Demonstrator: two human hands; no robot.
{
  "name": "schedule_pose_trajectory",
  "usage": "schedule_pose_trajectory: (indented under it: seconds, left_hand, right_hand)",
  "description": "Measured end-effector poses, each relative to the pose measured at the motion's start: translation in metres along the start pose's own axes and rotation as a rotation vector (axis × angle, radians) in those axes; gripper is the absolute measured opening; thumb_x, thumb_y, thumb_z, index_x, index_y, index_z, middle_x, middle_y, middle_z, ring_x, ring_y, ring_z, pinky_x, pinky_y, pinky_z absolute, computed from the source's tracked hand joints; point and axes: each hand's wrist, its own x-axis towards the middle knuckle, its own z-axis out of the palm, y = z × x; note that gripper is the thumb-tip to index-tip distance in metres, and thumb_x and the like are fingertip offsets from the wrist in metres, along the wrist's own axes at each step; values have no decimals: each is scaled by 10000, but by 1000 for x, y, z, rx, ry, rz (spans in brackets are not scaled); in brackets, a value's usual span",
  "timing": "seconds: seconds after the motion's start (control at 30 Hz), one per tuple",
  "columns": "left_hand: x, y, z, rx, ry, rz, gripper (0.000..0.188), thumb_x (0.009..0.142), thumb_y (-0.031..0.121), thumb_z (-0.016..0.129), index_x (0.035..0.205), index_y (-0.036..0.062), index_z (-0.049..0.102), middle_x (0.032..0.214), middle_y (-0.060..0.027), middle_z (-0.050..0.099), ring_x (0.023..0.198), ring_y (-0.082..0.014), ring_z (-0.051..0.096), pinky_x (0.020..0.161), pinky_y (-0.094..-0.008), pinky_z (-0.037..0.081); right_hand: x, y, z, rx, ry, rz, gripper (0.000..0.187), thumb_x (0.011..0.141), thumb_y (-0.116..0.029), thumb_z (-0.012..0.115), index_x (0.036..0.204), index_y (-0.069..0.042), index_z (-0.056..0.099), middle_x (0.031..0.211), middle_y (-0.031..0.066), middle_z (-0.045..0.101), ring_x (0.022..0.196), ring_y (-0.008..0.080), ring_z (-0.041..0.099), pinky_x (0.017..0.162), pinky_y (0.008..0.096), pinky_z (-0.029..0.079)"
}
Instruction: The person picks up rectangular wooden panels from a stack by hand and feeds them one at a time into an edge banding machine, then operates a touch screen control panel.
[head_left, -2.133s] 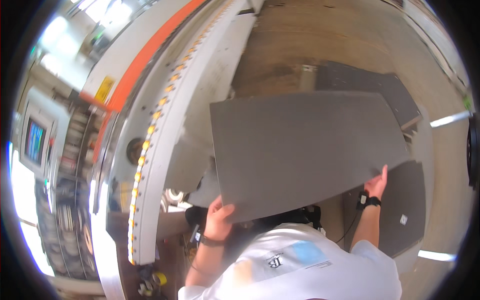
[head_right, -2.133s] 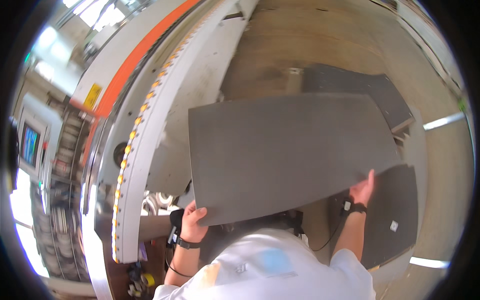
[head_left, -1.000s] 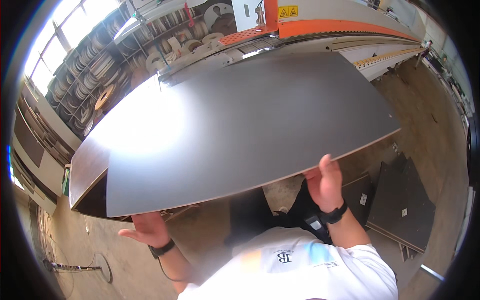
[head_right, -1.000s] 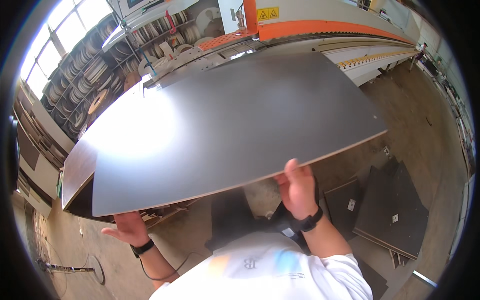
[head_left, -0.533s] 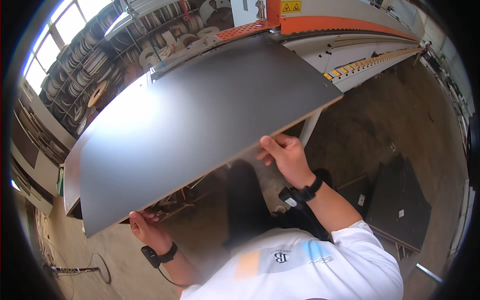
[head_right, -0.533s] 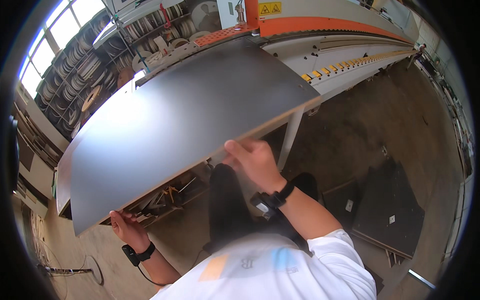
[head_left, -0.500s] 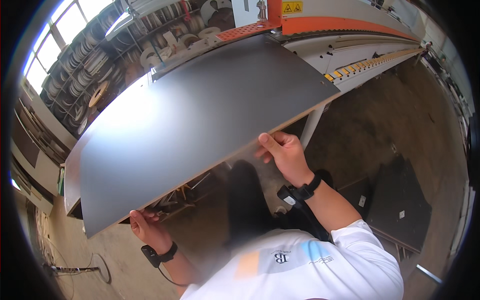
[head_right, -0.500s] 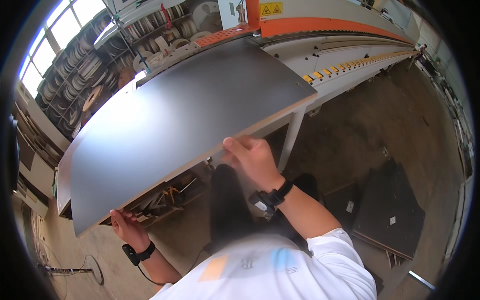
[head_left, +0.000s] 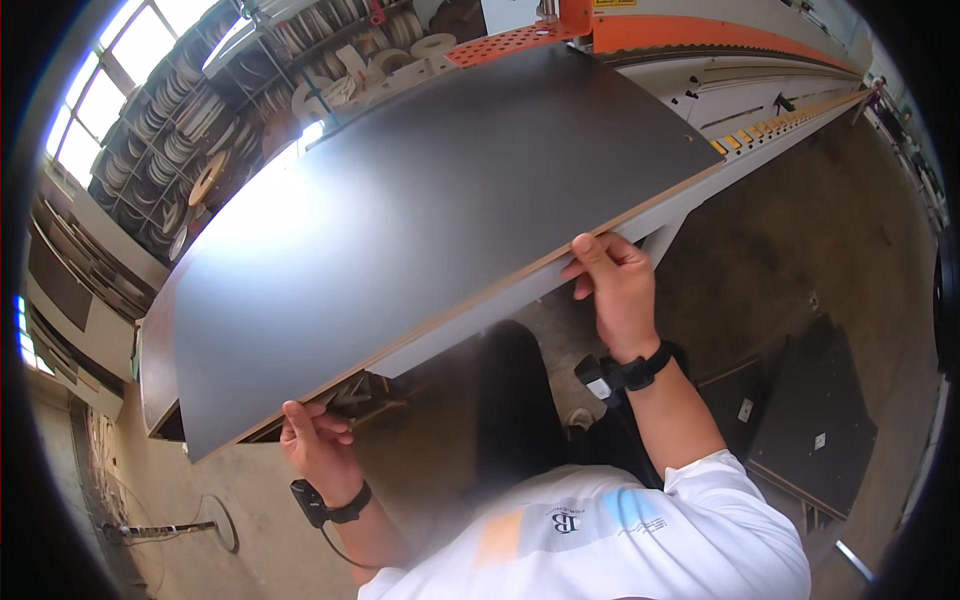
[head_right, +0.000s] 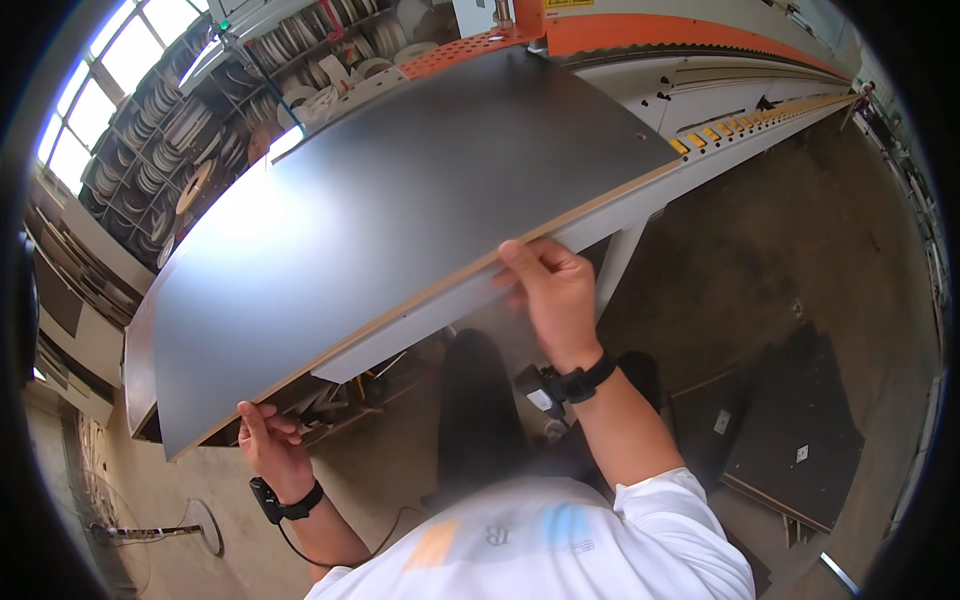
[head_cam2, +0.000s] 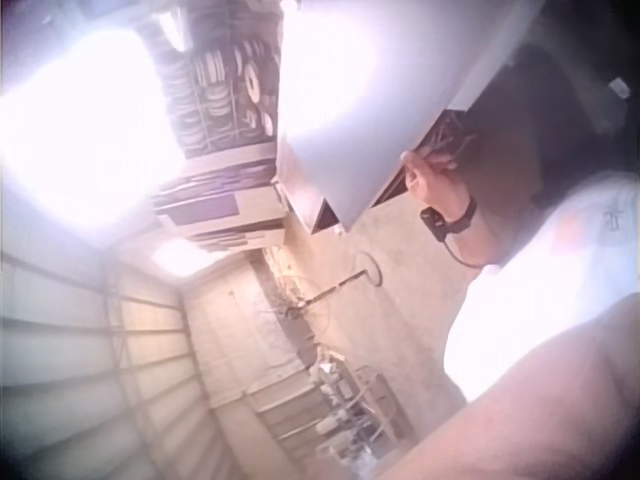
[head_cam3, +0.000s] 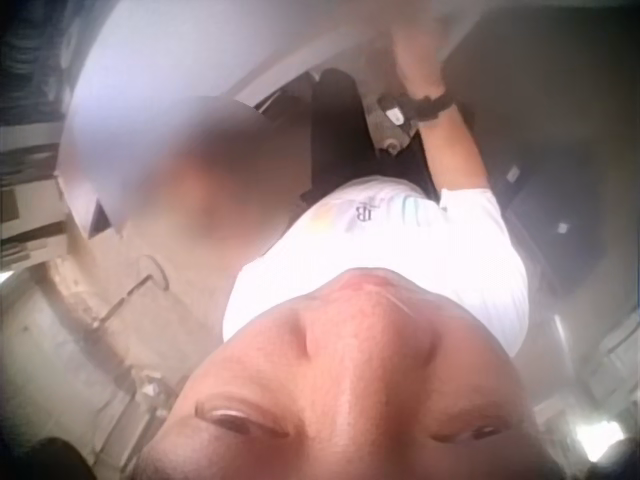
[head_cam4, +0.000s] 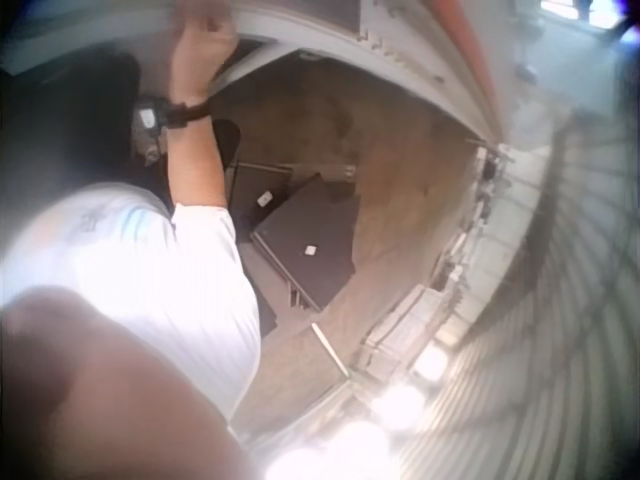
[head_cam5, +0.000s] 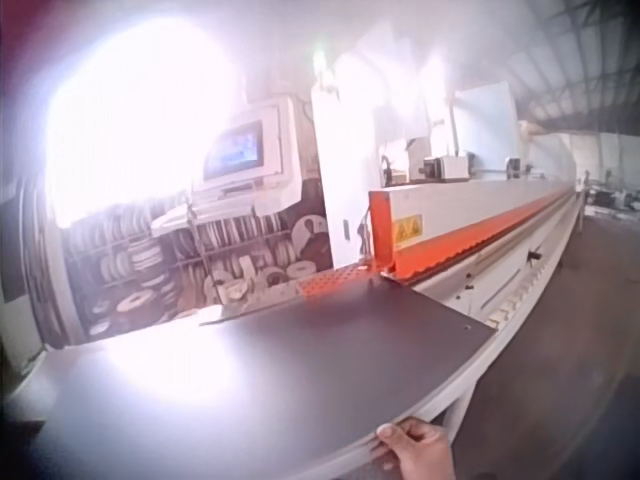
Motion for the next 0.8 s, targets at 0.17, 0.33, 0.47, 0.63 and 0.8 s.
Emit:
schedule_pose_trajectory:
  seconds: [0.17,0.33,0.47,0.63,0.8]
  left_hand:
    - [-16,11,41,-40,-61,-191,471,1148,442,669,910,35,682,602,-75,657,450,-145,582,425,-251,446]
    - [-23,15,79,-143,-219,-353,408,1166,397,650,972,43,714,667,-65,699,459,-130,565,448,-261,440]
    - [-30,11,103,-192,-333,-405,414,1173,377,641,1015,2,720,693,-101,693,498,-170,578,467,-291,436]
    - [-56,4,112,-62,-588,-437,353,1170,346,637,1094,16,739,693,-86,683,520,-159,604,463,-264,429]
    - [-106,-75,141,-2,-898,-560,286,1141,294,679,1152,16,747,807,-79,744,654,-150,675,591,-267,524]
  right_hand:
    - [24,-1,-32,-1,143,-79,300,1015,-353,877,905,-90,783,789,30,753,628,63,604,595,218,491]
    - [52,-11,-67,-16,215,-40,353,1011,-408,873,863,-110,756,737,1,695,634,64,585,589,235,443]
    - [42,-12,-101,-54,254,-69,434,1023,-441,854,797,-103,703,711,-12,657,645,76,600,592,248,426]
    - [-33,23,-175,-142,409,40,433,1077,-435,783,867,-58,743,810,18,728,695,94,673,630,256,499]
    - [-166,85,-321,-83,775,232,321,1091,-390,757,1102,-71,783,969,18,782,788,95,677,712,259,525]
